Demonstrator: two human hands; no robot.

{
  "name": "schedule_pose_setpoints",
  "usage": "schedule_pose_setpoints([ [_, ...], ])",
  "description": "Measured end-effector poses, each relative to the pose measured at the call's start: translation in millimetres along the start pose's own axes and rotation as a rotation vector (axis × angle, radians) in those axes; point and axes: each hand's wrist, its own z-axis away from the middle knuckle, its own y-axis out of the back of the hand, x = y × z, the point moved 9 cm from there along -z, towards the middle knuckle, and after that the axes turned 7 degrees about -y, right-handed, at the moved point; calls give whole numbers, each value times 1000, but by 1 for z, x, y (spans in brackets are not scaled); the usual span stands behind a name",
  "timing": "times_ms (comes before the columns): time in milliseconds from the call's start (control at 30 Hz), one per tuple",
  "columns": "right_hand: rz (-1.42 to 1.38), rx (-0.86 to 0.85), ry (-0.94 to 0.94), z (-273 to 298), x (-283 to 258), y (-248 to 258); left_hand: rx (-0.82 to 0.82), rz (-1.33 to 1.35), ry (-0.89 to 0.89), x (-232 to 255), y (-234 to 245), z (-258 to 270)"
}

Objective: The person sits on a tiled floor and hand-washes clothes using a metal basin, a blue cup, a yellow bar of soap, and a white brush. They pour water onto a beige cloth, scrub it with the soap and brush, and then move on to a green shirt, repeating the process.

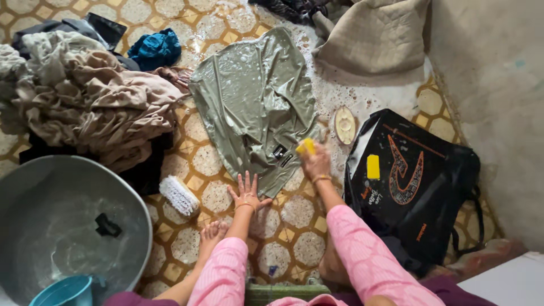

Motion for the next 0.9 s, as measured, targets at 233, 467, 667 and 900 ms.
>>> schedule_pose_setpoints([
  [233, -270, -88, 703, 71, -91, -16, -124, -37, 7, 1, -3, 0],
  [467, -233, -128, -228, 3, 1, -19, 34, 16, -2, 2, 7, 1],
  [667, -302, 88, 765, 80, -94, -3, -5, -23, 7, 2, -3, -2],
  [900, 131, -260, -139, -16, 2, -47, 28, -11, 14, 2, 10, -1],
])
